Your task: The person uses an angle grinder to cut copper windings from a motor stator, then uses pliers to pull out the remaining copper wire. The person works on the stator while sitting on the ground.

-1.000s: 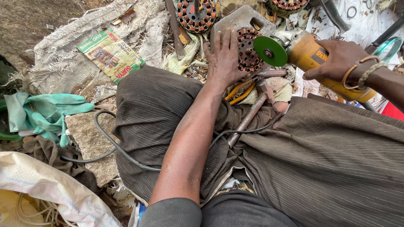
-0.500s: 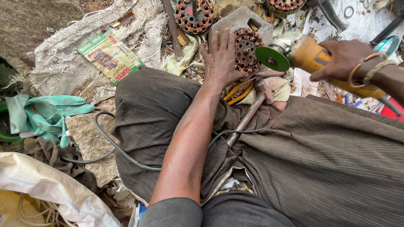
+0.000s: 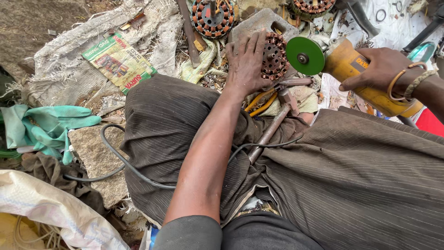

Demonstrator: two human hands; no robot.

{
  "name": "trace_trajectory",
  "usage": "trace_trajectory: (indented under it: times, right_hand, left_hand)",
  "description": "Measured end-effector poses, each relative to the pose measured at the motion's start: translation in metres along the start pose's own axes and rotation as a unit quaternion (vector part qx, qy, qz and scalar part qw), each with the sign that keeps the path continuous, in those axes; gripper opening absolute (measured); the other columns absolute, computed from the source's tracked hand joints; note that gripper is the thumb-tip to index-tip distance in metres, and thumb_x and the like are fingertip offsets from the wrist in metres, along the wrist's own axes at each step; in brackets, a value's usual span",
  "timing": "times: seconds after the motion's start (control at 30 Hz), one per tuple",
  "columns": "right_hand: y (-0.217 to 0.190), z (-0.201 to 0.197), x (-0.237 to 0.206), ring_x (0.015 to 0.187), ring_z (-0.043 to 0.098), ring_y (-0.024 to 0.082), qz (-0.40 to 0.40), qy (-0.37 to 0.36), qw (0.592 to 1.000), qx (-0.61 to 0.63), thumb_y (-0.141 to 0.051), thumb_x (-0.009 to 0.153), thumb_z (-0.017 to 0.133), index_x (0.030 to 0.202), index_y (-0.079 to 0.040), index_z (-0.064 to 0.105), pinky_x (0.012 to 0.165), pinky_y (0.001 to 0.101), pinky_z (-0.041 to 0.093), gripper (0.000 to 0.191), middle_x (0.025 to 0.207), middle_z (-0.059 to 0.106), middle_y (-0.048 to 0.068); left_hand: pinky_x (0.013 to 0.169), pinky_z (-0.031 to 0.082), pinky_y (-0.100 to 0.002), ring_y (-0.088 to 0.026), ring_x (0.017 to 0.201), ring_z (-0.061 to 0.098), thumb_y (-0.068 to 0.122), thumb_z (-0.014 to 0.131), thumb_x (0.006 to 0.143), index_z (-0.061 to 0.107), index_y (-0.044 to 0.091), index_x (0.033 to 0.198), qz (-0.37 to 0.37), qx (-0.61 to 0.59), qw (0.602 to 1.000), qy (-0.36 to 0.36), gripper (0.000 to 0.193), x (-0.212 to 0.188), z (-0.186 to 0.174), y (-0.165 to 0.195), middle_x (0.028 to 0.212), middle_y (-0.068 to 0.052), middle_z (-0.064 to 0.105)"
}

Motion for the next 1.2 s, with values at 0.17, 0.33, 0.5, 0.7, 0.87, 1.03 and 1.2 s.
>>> trace_trajectory:
  times: [0.17, 0.33, 0.5, 0.7, 0.87, 1.03, 1.2]
  right_hand:
    - [-0.015, -0.002, 0.005, 0.075, 0.078, 0.036, -0.014, 0.001, 1.000, -0.003, -0.065, 0.057, 0.085, 0.118, -0.009, 0.073, 0.073, 0.0460, 0.062, 0.083, 0.093, 0.074, 0.018]
    - [-0.023, -0.002, 0.006, 0.076, 0.076, 0.036, -0.008, -0.013, 1.000, 0.021, -0.064, 0.059, 0.084, 0.118, -0.010, 0.072, 0.073, 0.0465, 0.064, 0.081, 0.093, 0.075, 0.017]
    - [-0.029, -0.010, 0.003, 0.075, 0.077, 0.035, -0.004, 0.016, 0.999, -0.027, -0.066, 0.061, 0.084, 0.128, -0.015, 0.067, 0.073, 0.0463, 0.063, 0.087, 0.094, 0.076, 0.016]
    - [-0.036, -0.012, 0.010, 0.073, 0.078, 0.034, -0.037, 0.033, 0.998, -0.050, -0.067, 0.065, 0.081, 0.129, -0.014, 0.068, 0.072, 0.0463, 0.063, 0.085, 0.090, 0.077, 0.017]
    - [-0.032, -0.009, 0.018, 0.069, 0.077, 0.034, -0.035, 0.038, 0.997, -0.049, -0.067, 0.068, 0.079, 0.136, -0.016, 0.065, 0.066, 0.0480, 0.065, 0.086, 0.090, 0.077, 0.018]
    - [-0.036, -0.010, 0.019, 0.068, 0.076, 0.034, -0.058, 0.064, 0.995, -0.049, -0.066, 0.067, 0.080, 0.141, -0.018, 0.062, 0.068, 0.0484, 0.064, 0.090, 0.092, 0.075, 0.018]
    - [-0.034, -0.013, 0.012, 0.067, 0.077, 0.034, -0.046, 0.050, 0.995, -0.069, -0.062, 0.069, 0.080, 0.148, -0.021, 0.058, 0.066, 0.0478, 0.066, 0.092, 0.091, 0.076, 0.018]
  left_hand:
    - [0.125, 0.020, -0.067, -0.038, 0.151, 0.028, 0.080, 0.088, 0.051, 0.002, 0.008, 0.162, -0.015, 0.023, 0.999, 0.022, 0.158, -0.004, 0.003, 0.003, 0.162, -0.020, 0.029]
    - [0.116, 0.017, -0.072, -0.044, 0.148, 0.022, 0.079, 0.092, 0.046, 0.003, 0.004, 0.156, -0.047, -0.013, 0.998, 0.051, 0.161, -0.001, -0.001, -0.006, 0.160, -0.027, 0.023]
    - [0.118, 0.018, -0.070, -0.040, 0.150, 0.024, 0.071, 0.096, 0.044, 0.005, 0.010, 0.158, -0.039, -0.035, 0.997, 0.058, 0.157, 0.002, 0.005, -0.010, 0.161, -0.020, 0.025]
    - [0.117, 0.019, -0.070, -0.040, 0.149, 0.025, 0.066, 0.098, 0.046, 0.006, 0.013, 0.159, -0.038, -0.038, 0.995, 0.080, 0.154, 0.003, 0.008, -0.011, 0.162, -0.019, 0.028]
    - [0.116, 0.017, -0.071, -0.041, 0.147, 0.025, 0.068, 0.098, 0.042, 0.007, 0.012, 0.156, -0.032, -0.038, 0.993, 0.103, 0.156, 0.002, 0.005, -0.010, 0.160, -0.019, 0.028]
    - [0.117, 0.021, -0.070, -0.039, 0.149, 0.028, 0.067, 0.096, 0.048, 0.006, 0.011, 0.159, -0.043, -0.037, 0.996, 0.065, 0.153, 0.002, 0.011, -0.014, 0.162, -0.017, 0.028]
    - [0.114, 0.018, -0.073, -0.041, 0.146, 0.028, 0.068, 0.096, 0.048, 0.008, 0.011, 0.157, -0.035, -0.018, 0.995, 0.097, 0.152, 0.000, 0.004, -0.010, 0.160, -0.018, 0.029]
Point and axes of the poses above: each hand's wrist, its own x-axis towards the middle knuckle, its own z-axis out of the palm, y = z × x, the point moved 9 cm from there along x, towards the middle knuckle
